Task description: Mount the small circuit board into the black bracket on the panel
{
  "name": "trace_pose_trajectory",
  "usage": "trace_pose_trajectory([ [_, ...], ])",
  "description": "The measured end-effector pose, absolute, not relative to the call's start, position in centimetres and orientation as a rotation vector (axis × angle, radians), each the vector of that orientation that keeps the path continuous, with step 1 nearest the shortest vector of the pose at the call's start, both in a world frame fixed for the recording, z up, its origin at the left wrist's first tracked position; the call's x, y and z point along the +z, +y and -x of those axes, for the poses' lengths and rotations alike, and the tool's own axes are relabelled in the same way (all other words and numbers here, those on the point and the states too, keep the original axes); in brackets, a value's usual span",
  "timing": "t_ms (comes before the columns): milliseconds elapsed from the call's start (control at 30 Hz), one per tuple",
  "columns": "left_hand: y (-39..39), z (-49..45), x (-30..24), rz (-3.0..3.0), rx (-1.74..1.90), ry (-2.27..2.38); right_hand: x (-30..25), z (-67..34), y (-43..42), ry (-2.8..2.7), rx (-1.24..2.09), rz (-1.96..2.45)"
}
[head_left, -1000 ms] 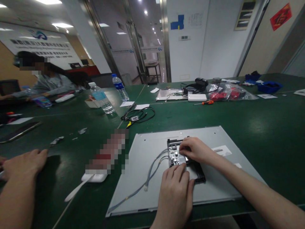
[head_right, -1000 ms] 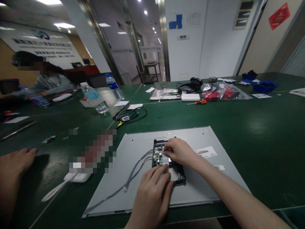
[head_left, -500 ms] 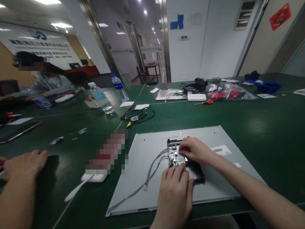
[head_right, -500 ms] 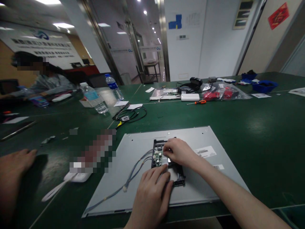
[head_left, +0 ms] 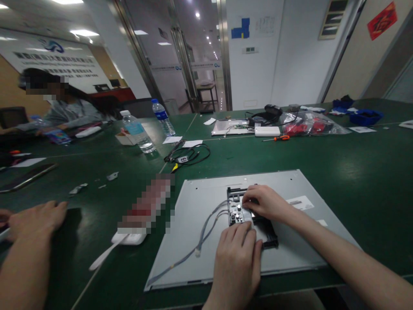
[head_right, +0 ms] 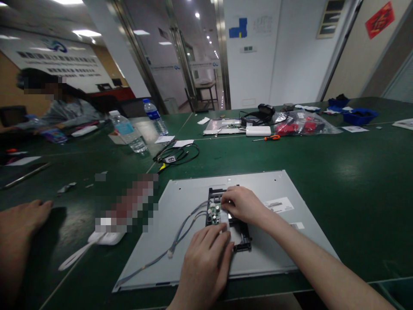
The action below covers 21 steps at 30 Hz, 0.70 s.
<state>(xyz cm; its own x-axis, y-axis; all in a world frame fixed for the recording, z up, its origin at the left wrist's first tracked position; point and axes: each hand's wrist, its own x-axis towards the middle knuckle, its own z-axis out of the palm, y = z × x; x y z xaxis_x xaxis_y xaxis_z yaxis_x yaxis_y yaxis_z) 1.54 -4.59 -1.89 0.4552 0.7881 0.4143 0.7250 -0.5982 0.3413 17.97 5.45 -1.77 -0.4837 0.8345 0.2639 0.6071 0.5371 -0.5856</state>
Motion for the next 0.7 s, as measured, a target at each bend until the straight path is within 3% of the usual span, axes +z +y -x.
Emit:
trace_pose_trajectory([
  [700,-4.54,-1.42,-2.42,-2.635,0.841,1.389,-1.96,-18.03,5.44,-2.255,0.574,1.171],
])
